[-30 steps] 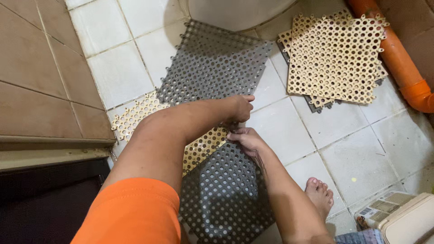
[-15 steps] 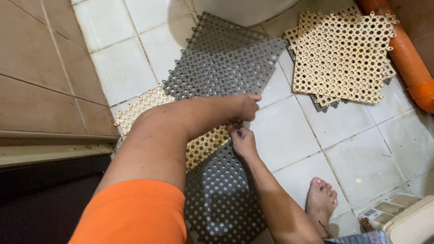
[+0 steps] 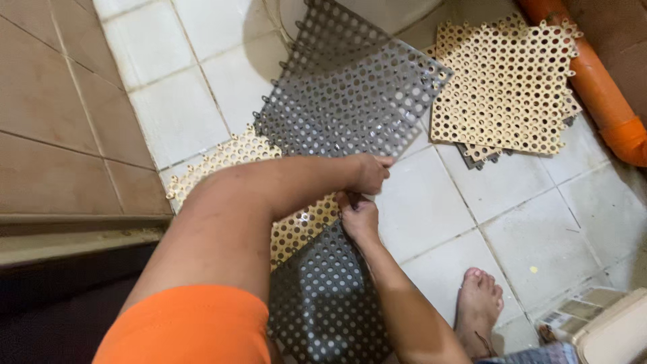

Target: The person assembles interlocking plastic floor mats by hand on a bathroom floor, connecting multiple colored pieces together and then placing them near the toilet.

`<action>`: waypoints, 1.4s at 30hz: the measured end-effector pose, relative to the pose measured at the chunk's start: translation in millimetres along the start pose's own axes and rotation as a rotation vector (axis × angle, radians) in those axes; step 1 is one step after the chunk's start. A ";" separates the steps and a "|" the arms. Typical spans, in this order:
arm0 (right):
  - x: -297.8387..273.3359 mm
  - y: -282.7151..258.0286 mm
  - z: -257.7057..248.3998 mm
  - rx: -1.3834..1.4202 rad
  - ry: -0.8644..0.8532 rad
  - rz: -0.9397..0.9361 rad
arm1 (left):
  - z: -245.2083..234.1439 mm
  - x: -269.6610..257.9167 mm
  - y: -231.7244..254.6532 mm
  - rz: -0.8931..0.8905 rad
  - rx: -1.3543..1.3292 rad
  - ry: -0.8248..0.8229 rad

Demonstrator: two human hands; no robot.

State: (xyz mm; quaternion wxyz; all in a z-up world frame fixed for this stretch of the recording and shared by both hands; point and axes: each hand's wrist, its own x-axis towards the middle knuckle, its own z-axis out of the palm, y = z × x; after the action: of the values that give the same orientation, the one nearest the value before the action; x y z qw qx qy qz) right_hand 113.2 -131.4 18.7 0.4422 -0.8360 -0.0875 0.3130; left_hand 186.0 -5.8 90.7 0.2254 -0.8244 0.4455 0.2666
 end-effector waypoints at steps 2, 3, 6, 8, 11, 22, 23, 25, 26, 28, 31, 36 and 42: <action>4.7 1.9 2.2 -0.098 0.022 0.029 | 5.4 9.0 -2.0 -0.004 0.001 0.038; 8.5 4.3 2.6 -0.190 0.043 0.054 | 6.3 11.0 -5.9 -0.010 0.006 0.070; 22.2 20.6 6.2 -0.031 0.097 -0.226 | 8.8 -3.1 -8.3 -0.363 -0.422 0.251; 27.0 27.8 7.1 -0.117 0.075 -0.084 | 8.9 -24.1 -5.6 -0.699 -0.855 0.415; 31.3 10.5 2.8 -0.163 0.053 0.116 | 33.7 -79.6 55.3 -1.039 -1.018 0.673; -0.3 -37.2 -36.2 0.088 -0.159 0.287 | 61.4 -118.4 116.8 -0.839 -1.138 0.947; 0.0 -33.1 -39.6 0.031 -0.187 0.256 | 60.7 -118.7 114.8 -0.794 -1.198 1.017; 3.9 -28.8 -45.4 -0.033 -0.216 0.220 | 56.9 -118.3 101.4 -0.834 -1.180 0.888; 5.7 -27.7 -51.2 -0.101 -0.253 0.234 | 53.1 -116.2 96.5 -0.860 -1.161 0.750; 4.7 -31.3 -57.4 -0.177 -0.289 0.247 | 45.6 -115.0 92.1 -0.869 -1.180 0.681; -6.0 -42.8 -63.0 0.299 -0.351 0.347 | 44.3 -123.0 87.9 -0.862 -1.179 0.609; -17.2 -49.5 -63.4 0.348 -0.372 0.342 | 48.7 -118.3 88.7 -0.828 -1.163 0.605; -18.1 -33.5 -58.3 0.236 -0.298 0.215 | 57.1 -127.6 104.2 -0.789 -1.087 0.895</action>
State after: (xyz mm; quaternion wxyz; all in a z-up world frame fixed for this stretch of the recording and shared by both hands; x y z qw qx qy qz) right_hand 138.3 -159.1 77.5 0.4830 -0.7274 -0.0250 0.4868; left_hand 24.5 55.1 115.3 -0.3296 -0.9438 -0.0224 -0.0086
